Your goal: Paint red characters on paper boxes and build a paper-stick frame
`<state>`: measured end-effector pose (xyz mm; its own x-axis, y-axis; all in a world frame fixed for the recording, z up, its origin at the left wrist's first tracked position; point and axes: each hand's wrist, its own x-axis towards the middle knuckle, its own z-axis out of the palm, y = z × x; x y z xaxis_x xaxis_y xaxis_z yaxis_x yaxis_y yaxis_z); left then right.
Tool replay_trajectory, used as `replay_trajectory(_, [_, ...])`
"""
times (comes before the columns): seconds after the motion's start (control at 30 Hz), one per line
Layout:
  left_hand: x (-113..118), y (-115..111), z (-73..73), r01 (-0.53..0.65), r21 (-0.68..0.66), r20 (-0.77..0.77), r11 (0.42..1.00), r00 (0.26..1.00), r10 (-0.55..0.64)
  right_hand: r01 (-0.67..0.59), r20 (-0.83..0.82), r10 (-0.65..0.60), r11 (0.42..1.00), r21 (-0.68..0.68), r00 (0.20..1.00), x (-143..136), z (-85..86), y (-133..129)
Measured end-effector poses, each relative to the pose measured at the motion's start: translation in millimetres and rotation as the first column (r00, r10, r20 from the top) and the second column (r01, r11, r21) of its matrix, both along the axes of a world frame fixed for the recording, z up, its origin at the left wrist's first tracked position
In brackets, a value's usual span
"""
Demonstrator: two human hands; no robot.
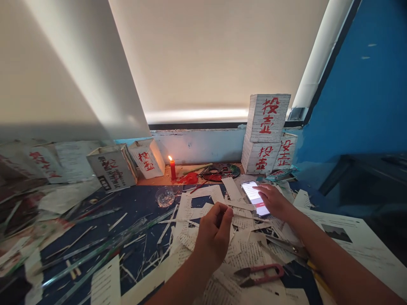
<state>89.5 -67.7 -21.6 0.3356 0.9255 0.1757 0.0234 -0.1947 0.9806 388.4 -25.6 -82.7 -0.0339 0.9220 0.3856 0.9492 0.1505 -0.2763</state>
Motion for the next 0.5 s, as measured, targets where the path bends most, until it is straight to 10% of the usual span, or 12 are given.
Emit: replay_trajectory(0.5, [-0.3,1.2,-2.4,0.012,-0.010,-0.037,1.000,0.999,-0.012,0.031,0.005,-0.031,1.000,-0.001,0.999,7.3,-1.0,-2.1])
